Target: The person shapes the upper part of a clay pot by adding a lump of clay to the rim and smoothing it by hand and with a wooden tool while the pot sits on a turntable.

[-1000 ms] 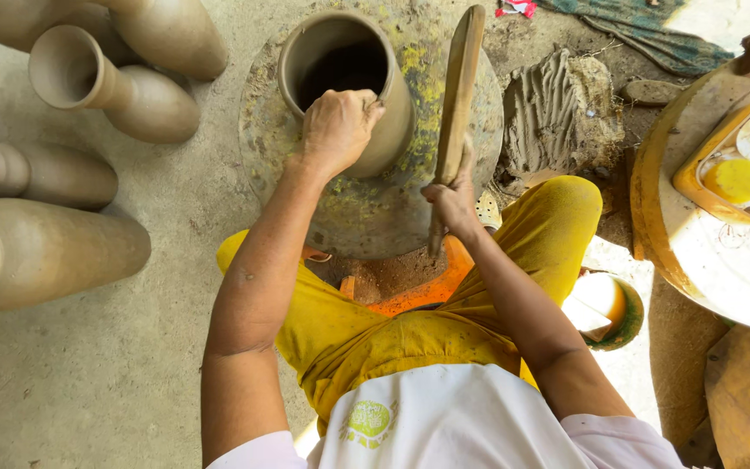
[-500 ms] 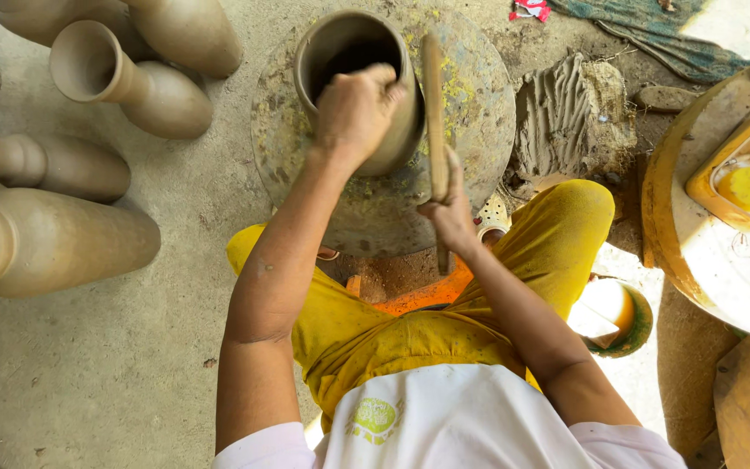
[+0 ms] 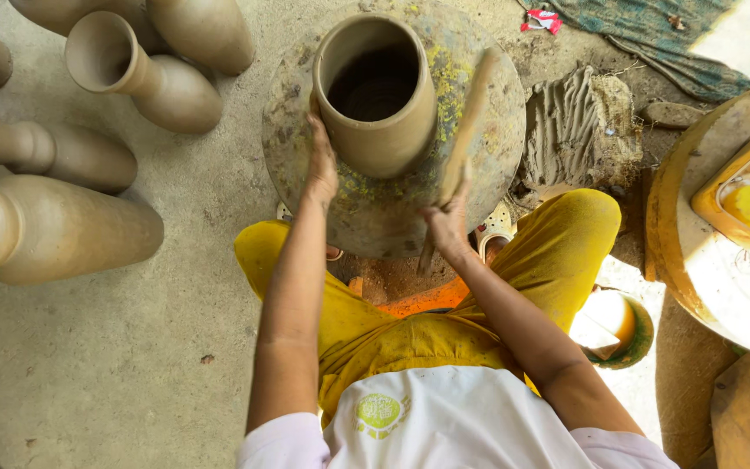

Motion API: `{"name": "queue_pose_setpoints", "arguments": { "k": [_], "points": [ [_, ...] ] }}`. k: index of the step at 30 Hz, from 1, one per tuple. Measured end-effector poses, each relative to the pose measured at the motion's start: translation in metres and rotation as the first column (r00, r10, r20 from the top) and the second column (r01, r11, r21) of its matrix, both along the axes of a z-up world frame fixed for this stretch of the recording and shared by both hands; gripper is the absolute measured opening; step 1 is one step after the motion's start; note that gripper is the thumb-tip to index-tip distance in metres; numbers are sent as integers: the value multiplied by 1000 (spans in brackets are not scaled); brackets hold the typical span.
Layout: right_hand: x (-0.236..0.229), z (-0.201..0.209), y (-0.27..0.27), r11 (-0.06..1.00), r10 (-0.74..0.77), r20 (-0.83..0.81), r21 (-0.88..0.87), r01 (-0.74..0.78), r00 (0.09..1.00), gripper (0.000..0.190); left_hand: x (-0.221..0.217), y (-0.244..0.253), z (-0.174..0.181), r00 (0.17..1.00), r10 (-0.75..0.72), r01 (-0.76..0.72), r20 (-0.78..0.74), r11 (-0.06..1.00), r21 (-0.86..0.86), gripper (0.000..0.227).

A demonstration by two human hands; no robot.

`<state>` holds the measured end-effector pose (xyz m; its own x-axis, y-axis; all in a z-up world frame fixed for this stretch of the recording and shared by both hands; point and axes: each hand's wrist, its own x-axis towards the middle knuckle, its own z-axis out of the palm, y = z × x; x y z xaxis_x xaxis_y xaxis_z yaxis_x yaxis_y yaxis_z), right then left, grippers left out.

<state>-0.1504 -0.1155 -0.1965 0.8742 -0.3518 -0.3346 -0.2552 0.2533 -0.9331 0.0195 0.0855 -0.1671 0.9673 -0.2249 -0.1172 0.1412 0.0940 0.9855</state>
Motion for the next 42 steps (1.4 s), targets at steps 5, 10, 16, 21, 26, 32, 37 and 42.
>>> {"name": "queue_pose_setpoints", "arguments": {
  "k": [5, 10, 16, 21, 26, 32, 37, 42],
  "points": [
    [2, -16, 15, 993, 95, 30, -68, -93, 995, 117, -12, -7, -29, 990, 43, -27, 134, 993, -118, 107],
    [1, 1, 28, 968, 24, 170, -251, 20, 985, 127, -26, -15, -53, 990, 72, -69, 121, 997, -32, 102],
    [-31, 62, -28, 994, -74, -26, 83, 76, 997, 114, -13, -8, -31, 869, 238, -316, 435, 942, 115, 81],
    [-87, 93, -146, 902, -357, 155, -198, 383, 921, 109, 36, 14, 69, 816, -40, -139, 577, 955, 263, 85],
    [-161, 64, -281, 549, -682, 212, -484, 681, 700, 103, 37, -33, 164, 832, -387, -134, 398, 555, 821, 112],
    [-273, 13, -366, 458, -889, -435, -830, 318, 146, 112, 30, -79, 175, 703, -682, -146, 202, 140, 979, 112],
    [-296, -22, -395, 596, -803, -585, -794, 117, 115, 110, 20, -84, 176, 712, -680, -99, 176, 151, 984, 110],
    [-283, -48, -394, 458, -868, -339, -829, 321, 363, 98, 20, -90, 169, 773, -610, -121, 172, 123, 985, 110]
  ]
}}
